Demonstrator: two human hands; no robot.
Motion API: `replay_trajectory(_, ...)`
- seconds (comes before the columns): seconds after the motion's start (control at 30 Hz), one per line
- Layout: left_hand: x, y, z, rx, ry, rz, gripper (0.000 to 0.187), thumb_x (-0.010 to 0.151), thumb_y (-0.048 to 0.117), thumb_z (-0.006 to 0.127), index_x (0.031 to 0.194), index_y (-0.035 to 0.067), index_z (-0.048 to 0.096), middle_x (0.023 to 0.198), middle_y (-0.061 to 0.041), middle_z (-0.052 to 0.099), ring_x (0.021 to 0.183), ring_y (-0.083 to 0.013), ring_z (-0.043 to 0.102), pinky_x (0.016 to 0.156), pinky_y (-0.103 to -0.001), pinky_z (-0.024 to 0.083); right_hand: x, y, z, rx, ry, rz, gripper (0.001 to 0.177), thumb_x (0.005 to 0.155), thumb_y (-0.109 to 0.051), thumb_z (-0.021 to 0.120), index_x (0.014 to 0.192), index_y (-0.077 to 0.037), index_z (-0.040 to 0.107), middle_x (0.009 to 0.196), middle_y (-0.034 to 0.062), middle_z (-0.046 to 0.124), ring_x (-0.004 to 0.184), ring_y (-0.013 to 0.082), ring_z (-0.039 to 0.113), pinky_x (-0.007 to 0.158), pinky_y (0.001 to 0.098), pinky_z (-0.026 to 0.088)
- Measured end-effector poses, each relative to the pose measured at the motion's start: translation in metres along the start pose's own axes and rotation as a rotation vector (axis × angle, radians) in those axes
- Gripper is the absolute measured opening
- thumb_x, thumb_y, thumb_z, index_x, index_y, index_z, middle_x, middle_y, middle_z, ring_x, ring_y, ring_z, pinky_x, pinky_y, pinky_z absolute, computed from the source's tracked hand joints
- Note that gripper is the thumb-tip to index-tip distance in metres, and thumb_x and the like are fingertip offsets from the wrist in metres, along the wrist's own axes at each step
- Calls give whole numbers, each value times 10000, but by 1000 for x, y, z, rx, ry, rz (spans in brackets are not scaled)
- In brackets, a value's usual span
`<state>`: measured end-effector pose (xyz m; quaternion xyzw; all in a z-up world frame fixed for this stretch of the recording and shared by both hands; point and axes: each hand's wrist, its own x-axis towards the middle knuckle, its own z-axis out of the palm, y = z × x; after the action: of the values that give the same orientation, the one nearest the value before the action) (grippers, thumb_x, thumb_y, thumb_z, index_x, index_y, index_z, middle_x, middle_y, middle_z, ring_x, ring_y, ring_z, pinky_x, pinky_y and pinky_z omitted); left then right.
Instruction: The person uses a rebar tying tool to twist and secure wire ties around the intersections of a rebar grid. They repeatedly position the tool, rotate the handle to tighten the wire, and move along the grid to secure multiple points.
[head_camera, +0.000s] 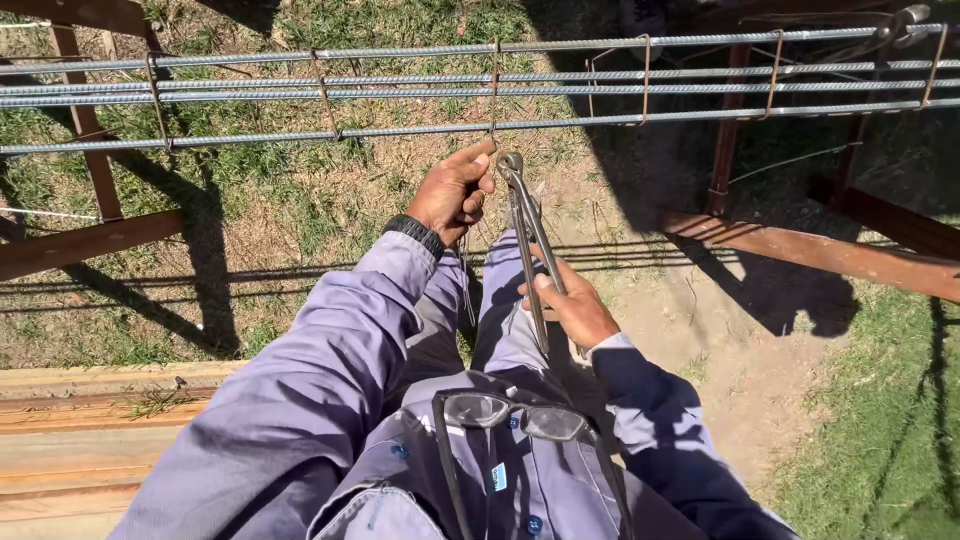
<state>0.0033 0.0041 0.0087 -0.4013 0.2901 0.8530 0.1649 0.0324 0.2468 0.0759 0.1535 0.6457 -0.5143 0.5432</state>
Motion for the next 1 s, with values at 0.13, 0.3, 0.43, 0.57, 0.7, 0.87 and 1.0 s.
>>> replay_trajectory(0.13, -1, 0, 2, -4, -4, 17, 446, 1025, 154, 546, 1440, 23, 451, 693, -81, 656, 389, -36, 530, 342, -158, 383, 7, -7, 0, 17, -53, 22, 545, 1027, -332, 503, 1551, -209, 416, 1224, 289, 601, 1128, 389, 638, 1012, 554, 477)
replay_trajectory(0.3, 18, -14, -11, -15, -16, 16, 438, 1025, 166, 565, 1418, 13, 451, 695, -97, 655, 373, -42, 499, 321, -142, 345, 18, -12, -1, 54, -139, 19, 629, 992, -443, 531, 1562, -225, 378, 1271, 236, 594, 1095, 333, 664, 970, 523, 524)
replay_trajectory(0.43, 17, -15, -9, -30, -6, 22, 431, 1029, 145, 555, 1417, -2, 438, 691, -97, 660, 362, -39, 501, 313, -144, 344, 31, -1, -1, 62, -143, 7, 634, 987, -428, 549, 1565, -238, 373, 1231, 232, 610, 1040, 318, 682, 946, 505, 547)
replay_trajectory(0.57, 5, -14, 5, -77, 49, 38, 412, 1029, 141, 548, 1406, 7, 449, 664, -88, 637, 360, -47, 507, 325, -148, 353, 64, 52, 4, 216, -110, -4, 486, 1008, -412, 569, 1372, -101, 486, 906, 158, 615, 765, 208, 666, 760, 436, 656)
replay_trajectory(0.7, -3, -21, 16, -158, 140, 75, 380, 1018, 159, 556, 1373, 47, 484, 620, -58, 599, 384, -50, 534, 341, -147, 388, 61, 56, 29, 522, -166, -20, 406, 1012, -414, 575, 1026, -8, 593, 968, 160, 629, 852, 280, 703, 790, 459, 634)
replay_trajectory(0.87, 15, -29, -1, -70, 150, 56, 368, 988, 175, 610, 1329, 63, 528, 696, -73, 664, 504, -102, 642, 445, -189, 525, 51, 46, 39, 474, -171, -41, 297, 871, -238, 783, 978, -50, 580, 753, 131, 635, 602, 215, 664, 526, 350, 594)
replay_trajectory(1.0, 73, -34, -38, 442, 283, 136, 833, 790, 637, 793, 1387, 113, 543, 1239, -144, 550, 1119, -301, 667, 845, -447, 594, 49, 30, 42, 248, 2, -144, 279, 748, -59, 881, 731, -23, 604, 508, 29, 501, 354, 94, 498, 308, 239, 450)
